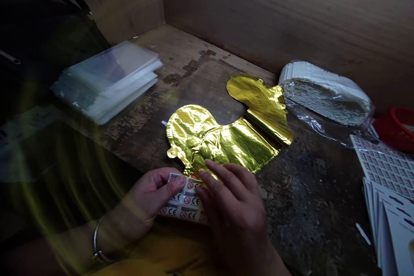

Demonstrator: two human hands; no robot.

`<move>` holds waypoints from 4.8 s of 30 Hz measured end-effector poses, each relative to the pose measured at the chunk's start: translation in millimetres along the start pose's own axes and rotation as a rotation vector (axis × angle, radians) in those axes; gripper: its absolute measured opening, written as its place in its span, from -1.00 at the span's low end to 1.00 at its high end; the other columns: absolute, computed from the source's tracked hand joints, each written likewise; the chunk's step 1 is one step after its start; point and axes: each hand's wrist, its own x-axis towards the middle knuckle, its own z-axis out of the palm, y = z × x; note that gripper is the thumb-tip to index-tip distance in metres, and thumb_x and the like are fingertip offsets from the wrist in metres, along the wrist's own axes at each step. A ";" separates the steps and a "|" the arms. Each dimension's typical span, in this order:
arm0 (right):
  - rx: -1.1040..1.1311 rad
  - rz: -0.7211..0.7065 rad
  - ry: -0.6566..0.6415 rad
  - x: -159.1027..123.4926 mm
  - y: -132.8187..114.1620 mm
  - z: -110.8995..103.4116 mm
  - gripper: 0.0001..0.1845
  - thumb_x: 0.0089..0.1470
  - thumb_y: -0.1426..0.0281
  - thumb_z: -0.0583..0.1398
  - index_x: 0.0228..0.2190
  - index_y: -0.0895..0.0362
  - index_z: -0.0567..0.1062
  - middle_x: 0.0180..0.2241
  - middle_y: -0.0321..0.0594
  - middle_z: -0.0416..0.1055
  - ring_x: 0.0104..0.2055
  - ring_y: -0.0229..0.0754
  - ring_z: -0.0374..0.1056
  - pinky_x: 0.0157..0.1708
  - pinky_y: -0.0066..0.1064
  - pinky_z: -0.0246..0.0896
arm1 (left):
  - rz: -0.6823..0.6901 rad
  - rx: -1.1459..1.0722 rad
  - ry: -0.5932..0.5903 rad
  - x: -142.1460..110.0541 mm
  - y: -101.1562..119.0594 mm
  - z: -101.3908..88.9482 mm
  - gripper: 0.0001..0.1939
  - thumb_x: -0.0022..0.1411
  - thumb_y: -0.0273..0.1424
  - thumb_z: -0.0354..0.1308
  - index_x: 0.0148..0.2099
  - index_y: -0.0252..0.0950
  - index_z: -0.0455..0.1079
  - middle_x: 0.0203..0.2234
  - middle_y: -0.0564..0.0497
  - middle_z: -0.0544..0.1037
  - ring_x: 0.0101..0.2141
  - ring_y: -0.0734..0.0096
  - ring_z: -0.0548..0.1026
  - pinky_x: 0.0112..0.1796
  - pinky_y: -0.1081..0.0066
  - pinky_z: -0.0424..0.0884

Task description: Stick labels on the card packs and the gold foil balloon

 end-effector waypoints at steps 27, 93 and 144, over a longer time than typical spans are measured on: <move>0.231 0.077 -0.126 5.1 -0.5 0.2 -0.84 0.04 0.61 0.22 -0.35 0.13 0.44 -0.18 -0.13 0.43 -0.15 -0.16 0.32 -0.17 -0.28 0.27 | 0.037 0.039 0.011 -1.1 4.2 2.9 -0.67 0.19 -0.19 0.19 -0.39 -0.39 0.36 -0.55 0.11 0.34 -0.50 0.57 0.24 -0.45 0.56 0.24; 0.417 0.479 -0.120 17.1 13.7 -24.9 -0.97 0.16 0.40 0.16 -0.34 0.03 0.40 -0.15 -0.24 0.32 -0.07 -0.20 0.28 -0.16 -0.44 0.19 | 0.457 0.575 0.064 -5.1 -1.7 -21.2 -0.30 0.19 -0.40 0.23 0.30 -0.03 0.02 -0.26 0.13 0.54 -0.34 0.49 0.50 -0.29 0.51 0.44; 0.551 0.452 -0.584 37.3 34.5 4.9 -0.86 0.21 0.44 0.06 -0.38 0.10 0.38 -0.31 -0.22 0.36 -0.28 -0.21 0.30 -0.25 -0.33 0.23 | 0.732 1.669 -0.291 6.5 35.9 -44.6 -0.80 0.36 -0.33 -0.04 -0.19 -0.18 0.41 0.19 -0.05 0.31 0.24 0.12 0.14 0.21 -0.11 -0.24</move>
